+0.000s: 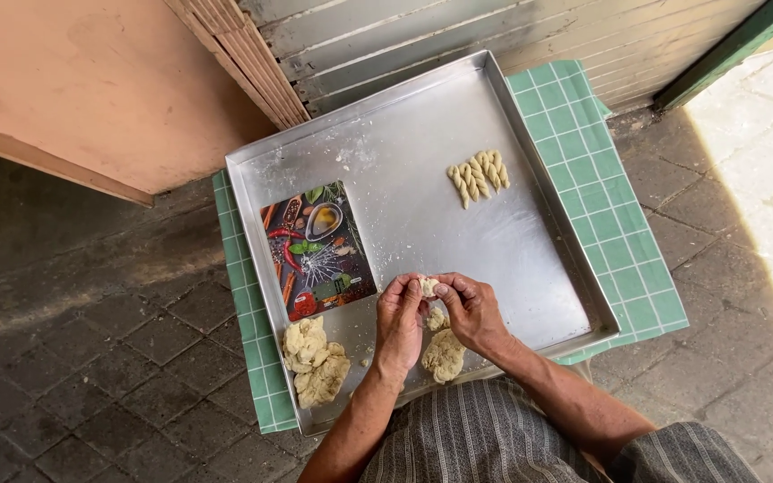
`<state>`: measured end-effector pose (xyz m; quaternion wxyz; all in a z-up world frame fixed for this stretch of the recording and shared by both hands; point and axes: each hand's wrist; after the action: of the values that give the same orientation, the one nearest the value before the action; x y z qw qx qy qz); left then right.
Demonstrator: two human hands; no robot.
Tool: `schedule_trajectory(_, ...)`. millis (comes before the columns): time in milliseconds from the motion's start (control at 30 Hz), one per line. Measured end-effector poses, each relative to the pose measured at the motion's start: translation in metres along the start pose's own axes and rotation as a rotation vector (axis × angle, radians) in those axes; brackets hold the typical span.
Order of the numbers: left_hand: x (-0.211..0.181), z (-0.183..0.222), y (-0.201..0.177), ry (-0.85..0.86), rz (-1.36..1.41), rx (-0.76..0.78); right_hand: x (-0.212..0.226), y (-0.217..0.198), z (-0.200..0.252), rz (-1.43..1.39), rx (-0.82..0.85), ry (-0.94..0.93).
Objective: Rolling small pieces of dough into strips and twisting them into a braided shape on a metal tray.
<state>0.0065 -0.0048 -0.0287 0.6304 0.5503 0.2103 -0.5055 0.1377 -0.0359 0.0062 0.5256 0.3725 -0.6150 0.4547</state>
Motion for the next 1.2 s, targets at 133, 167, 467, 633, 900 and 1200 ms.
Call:
schedule_trajectory(133,-0.034,0.013,0.025,0.025,-0.153,-0.011,0.001,0.001,0.004,-0.093,-0.003,0.008)
schedule_trajectory(167,-0.027,0.012,0.022,0.093,-0.274,-0.039,0.000,0.003,0.005,-0.133,-0.010,-0.005)
schedule_trajectory(467,-0.021,0.005,0.001,-0.013,-0.314,0.051,-0.014,0.005,0.005,-0.062,0.069,-0.176)
schedule_trajectory(633,-0.017,-0.008,-0.013,-0.145,-0.139,0.114,0.009,0.008,-0.007,-0.050,0.142,-0.228)
schedule_trajectory(900,-0.051,0.014,0.015,0.112,-0.460,-0.003,-0.012,0.008,-0.007,-0.192,-0.010,-0.019)
schedule_trajectory(1200,-0.061,0.013,0.024,0.232,-0.457,-0.108,-0.002,0.011,-0.005,-0.291,-0.095,0.033)
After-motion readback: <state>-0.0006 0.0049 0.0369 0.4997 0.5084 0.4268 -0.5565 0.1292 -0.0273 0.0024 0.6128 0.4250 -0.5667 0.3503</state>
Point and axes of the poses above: each hand's wrist, its own z-axis away from the middle knuckle, its own y-axis out of the palm, x = y × z, and after that the axes turned 1 degree about -y, right-handed
